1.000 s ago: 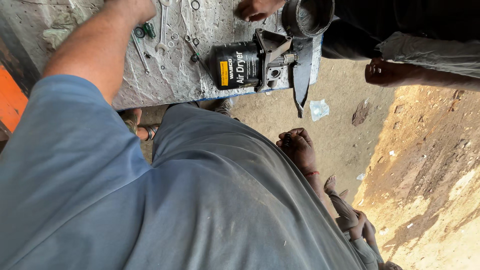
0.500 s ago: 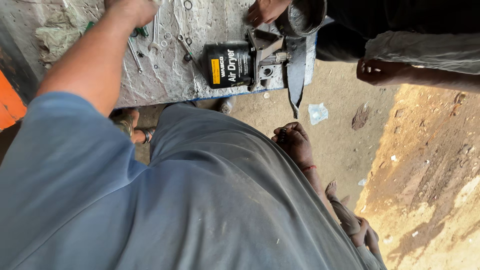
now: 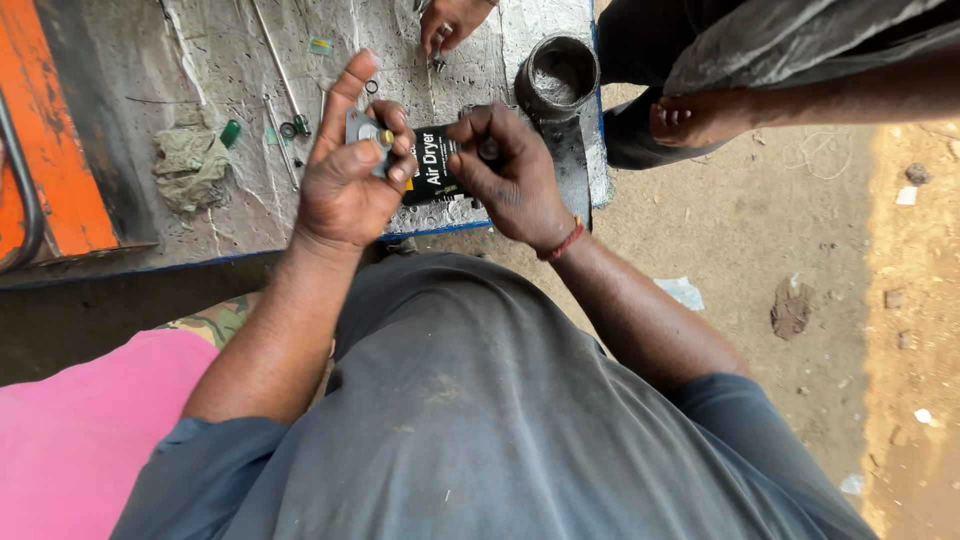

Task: The person assembles a Wabco air dryer unit on a workbench, using a screwdriver to tighten components and install a fan-like part. Another person assists by handing over parts and tools.

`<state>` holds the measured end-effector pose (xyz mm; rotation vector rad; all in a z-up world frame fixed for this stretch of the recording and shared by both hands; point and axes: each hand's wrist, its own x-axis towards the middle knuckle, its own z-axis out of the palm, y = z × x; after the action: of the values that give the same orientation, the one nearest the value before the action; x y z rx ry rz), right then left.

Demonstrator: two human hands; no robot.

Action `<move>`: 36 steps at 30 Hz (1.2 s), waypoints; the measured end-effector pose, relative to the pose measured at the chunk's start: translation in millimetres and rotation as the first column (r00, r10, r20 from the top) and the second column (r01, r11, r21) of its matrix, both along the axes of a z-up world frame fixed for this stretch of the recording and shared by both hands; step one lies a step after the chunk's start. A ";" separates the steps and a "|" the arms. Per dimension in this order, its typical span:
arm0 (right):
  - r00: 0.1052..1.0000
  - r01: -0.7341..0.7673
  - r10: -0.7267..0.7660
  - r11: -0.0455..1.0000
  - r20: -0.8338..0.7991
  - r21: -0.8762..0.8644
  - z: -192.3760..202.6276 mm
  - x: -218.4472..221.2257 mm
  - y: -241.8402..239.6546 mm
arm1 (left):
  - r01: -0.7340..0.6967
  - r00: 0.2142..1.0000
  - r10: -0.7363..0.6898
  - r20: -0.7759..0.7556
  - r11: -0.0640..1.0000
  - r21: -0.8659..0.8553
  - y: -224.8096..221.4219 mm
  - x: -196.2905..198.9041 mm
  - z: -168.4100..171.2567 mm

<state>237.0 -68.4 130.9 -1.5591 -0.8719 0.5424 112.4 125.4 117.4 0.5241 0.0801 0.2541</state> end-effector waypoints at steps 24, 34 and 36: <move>0.706 0.033 0.089 0.987 0.703 -0.159 54.2 6.1 -85.1 | 0.081 0.997 -0.081 0.005 0.996 0.043 -99.8 -19.0 28.8; 0.912 -0.143 0.175 0.983 -0.372 0.114 51.4 -13.2 -88.5 | 0.020 0.999 -0.017 -0.032 0.997 0.079 -116.6 -1.2 12.9; 0.892 -0.137 0.197 0.975 -0.407 0.173 47.0 -18.1 -82.2 | -0.022 0.999 0.029 -0.037 0.986 0.162 -120.1 2.1 9.0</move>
<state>218.8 -150.6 177.9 -1.1800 -0.6940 0.8876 114.5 5.3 126.5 0.6903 0.1049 0.2768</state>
